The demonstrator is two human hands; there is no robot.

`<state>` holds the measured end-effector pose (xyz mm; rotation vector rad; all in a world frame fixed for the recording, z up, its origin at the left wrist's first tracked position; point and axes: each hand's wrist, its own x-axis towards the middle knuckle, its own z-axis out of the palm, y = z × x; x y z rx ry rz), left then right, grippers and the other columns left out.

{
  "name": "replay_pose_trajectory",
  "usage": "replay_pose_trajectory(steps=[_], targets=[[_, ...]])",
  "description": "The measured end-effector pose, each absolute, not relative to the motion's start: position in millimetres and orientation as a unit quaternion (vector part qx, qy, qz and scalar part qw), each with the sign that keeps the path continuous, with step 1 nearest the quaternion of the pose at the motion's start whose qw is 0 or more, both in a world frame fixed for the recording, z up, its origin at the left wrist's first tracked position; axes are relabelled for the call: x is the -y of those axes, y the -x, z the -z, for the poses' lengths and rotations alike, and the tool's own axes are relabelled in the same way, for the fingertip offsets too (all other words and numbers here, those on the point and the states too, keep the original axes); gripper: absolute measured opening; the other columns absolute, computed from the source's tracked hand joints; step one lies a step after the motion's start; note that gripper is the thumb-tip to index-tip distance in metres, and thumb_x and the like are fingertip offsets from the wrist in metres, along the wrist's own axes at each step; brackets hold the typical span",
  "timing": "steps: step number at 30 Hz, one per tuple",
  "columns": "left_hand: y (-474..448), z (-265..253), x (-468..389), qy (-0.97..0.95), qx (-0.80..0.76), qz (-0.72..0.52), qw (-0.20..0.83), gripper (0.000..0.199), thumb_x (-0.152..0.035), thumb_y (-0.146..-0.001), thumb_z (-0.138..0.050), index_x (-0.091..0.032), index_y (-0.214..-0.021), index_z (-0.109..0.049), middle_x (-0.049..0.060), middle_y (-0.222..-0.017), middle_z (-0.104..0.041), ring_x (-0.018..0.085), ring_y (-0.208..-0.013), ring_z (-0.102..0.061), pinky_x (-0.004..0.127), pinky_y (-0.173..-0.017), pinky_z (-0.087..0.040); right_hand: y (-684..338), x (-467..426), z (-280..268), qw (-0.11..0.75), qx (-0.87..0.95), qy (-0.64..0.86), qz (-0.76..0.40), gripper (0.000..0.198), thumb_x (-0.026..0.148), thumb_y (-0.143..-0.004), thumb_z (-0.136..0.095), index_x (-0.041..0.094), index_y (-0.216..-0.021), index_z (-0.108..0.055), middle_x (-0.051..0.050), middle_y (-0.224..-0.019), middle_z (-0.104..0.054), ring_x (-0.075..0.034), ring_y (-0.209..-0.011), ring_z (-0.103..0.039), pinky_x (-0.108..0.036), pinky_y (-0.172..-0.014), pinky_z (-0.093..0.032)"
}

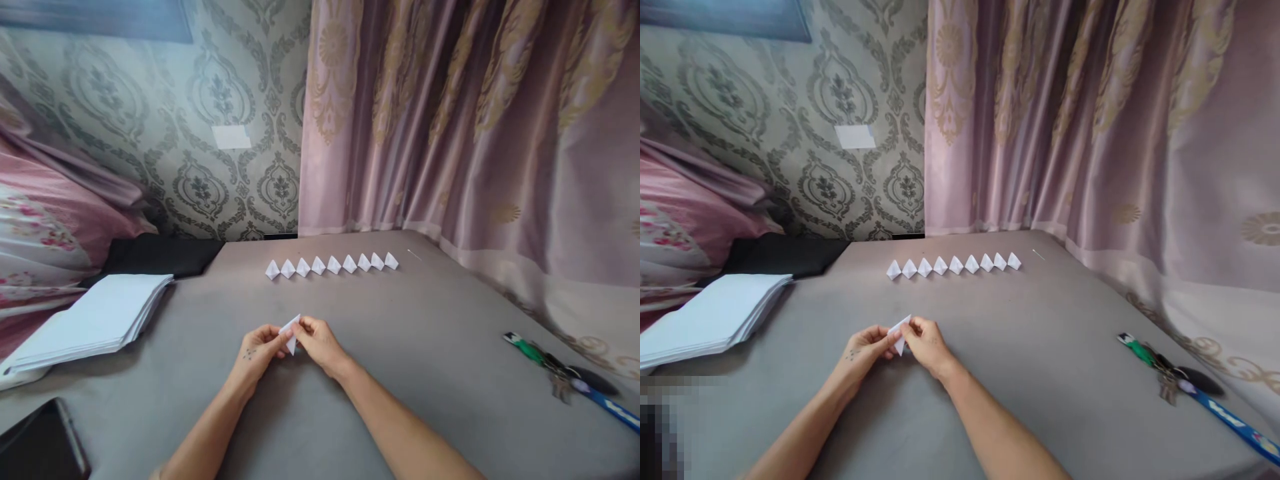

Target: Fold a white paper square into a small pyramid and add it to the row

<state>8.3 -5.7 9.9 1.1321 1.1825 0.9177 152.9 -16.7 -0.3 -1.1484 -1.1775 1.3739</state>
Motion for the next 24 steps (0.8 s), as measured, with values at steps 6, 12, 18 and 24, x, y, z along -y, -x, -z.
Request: replay_pose_trajectory(steps=[6, 12, 18, 24], targets=[[-8, -7, 7, -0.473, -0.497, -0.381, 0.620, 0.039, -0.048, -0.057, -0.079, -0.012, -0.067, -0.066, 0.004, -0.062, -0.066, 0.010, -0.056, -0.055, 0.021, -0.060, -0.042, -153, 11, 10, 0.502, 0.508, 0.478, -0.512, 0.035, 0.050, -0.078, -0.057, 0.016, -0.072, -0.059, 0.002, -0.063, -0.055, -0.010, -0.058, -0.047, -0.024, -0.059, -0.040], [-11, -12, 11, -0.472, -0.491, -0.380, 0.626, 0.035, -0.042, -0.062, -0.078, -0.012, -0.079, -0.071, 0.002, -0.062, -0.063, 0.009, -0.059, -0.055, 0.020, -0.058, -0.040, -170, 10, 3, 0.445, 0.648, 0.520, -0.335, 0.025, 0.036, -0.083, -0.053, 0.017, -0.069, -0.063, 0.000, -0.069, -0.059, -0.013, -0.069, -0.053, -0.024, -0.066, -0.040], [-8, -11, 5, -0.420, -0.463, -0.474, 0.620, 0.038, -0.042, -0.060, -0.079, -0.012, -0.082, -0.071, 0.003, -0.068, -0.065, 0.009, -0.058, -0.055, 0.021, -0.057, -0.043, -168, 13, -1, 0.497, 0.626, 0.533, -0.278, 0.031, 0.037, -0.087, -0.050, 0.018, -0.105, -0.065, -0.008, -0.099, -0.067, -0.018, -0.086, -0.062, -0.029, -0.077, -0.047], [-6, -13, 4, -0.400, -0.469, -0.502, 0.607, 0.037, -0.038, -0.062, -0.078, -0.011, -0.086, -0.071, 0.006, -0.078, -0.068, 0.009, -0.062, -0.058, 0.020, -0.057, -0.043, -162, 17, 2, 0.492, 0.683, 0.512, -0.172, 0.031, 0.026, -0.091, -0.042, 0.019, -0.111, -0.065, -0.009, -0.100, -0.063, -0.020, -0.095, -0.060, -0.032, -0.084, -0.048]])
